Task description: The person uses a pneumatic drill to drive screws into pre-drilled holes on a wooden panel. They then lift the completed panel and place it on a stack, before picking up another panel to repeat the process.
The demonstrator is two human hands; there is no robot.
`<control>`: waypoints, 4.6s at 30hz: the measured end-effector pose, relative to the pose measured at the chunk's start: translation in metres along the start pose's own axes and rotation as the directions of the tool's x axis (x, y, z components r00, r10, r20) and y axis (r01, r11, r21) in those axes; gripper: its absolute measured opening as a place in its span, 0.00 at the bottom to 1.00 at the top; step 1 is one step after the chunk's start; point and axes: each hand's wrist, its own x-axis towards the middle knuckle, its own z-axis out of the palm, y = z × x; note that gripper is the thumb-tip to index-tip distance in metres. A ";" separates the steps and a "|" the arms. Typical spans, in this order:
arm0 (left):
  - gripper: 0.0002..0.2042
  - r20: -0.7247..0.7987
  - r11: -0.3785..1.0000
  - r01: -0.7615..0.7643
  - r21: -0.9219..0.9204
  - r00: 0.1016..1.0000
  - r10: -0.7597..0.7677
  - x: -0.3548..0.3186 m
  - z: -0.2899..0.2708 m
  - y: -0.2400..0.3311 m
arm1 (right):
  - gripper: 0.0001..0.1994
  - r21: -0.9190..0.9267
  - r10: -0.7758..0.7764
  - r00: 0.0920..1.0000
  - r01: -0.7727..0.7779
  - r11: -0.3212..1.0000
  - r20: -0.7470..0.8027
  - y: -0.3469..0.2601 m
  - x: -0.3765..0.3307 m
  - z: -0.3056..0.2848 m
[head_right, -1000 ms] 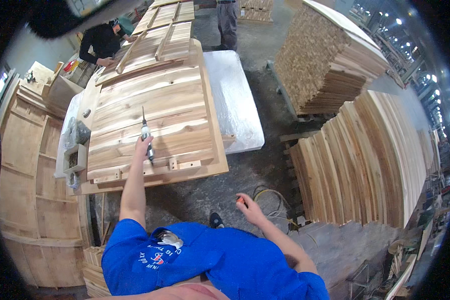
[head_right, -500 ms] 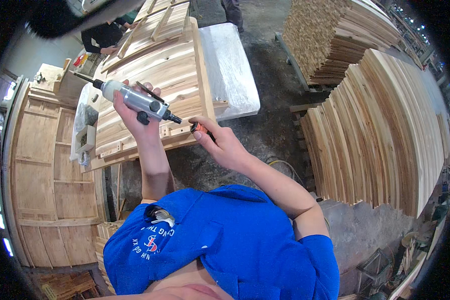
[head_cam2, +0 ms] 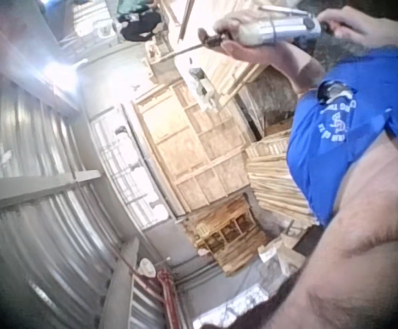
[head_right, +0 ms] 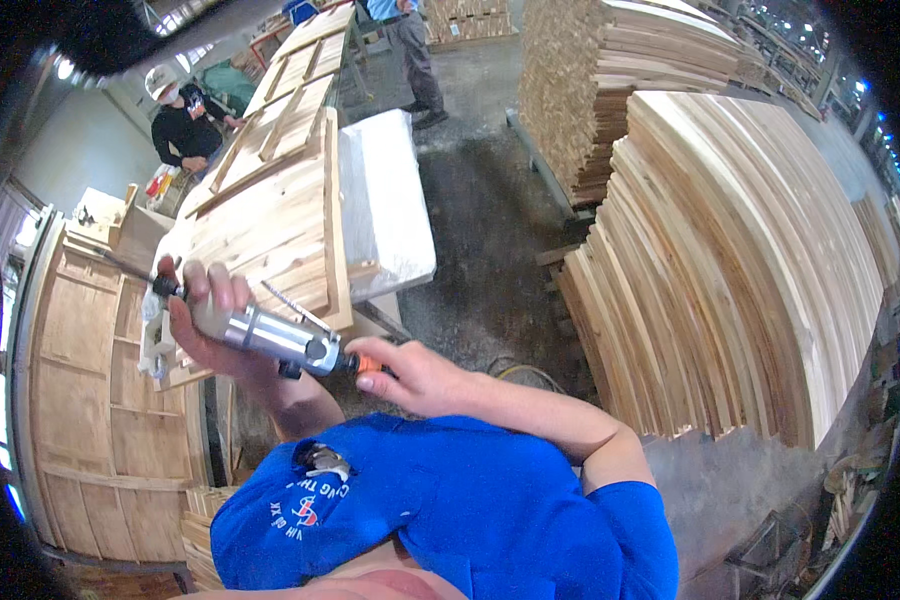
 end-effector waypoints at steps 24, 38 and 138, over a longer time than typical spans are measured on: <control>0.18 -0.344 0.615 0.658 0.435 0.752 -0.562 0.054 -0.106 -0.275 | 0.19 0.231 0.474 0.847 -0.425 0.876 -0.239 0.181 0.099 -0.115; 0.27 -0.691 -0.314 0.626 0.714 0.558 -0.460 0.022 -0.357 -0.388 | 0.20 -0.337 0.831 0.436 -0.884 0.324 -0.345 0.306 -0.044 -0.252; 0.19 -0.495 0.753 -0.108 0.648 -0.813 0.309 0.573 -0.728 -0.607 | 0.37 -0.075 -0.294 0.273 0.836 0.543 0.916 0.932 1.301 -0.496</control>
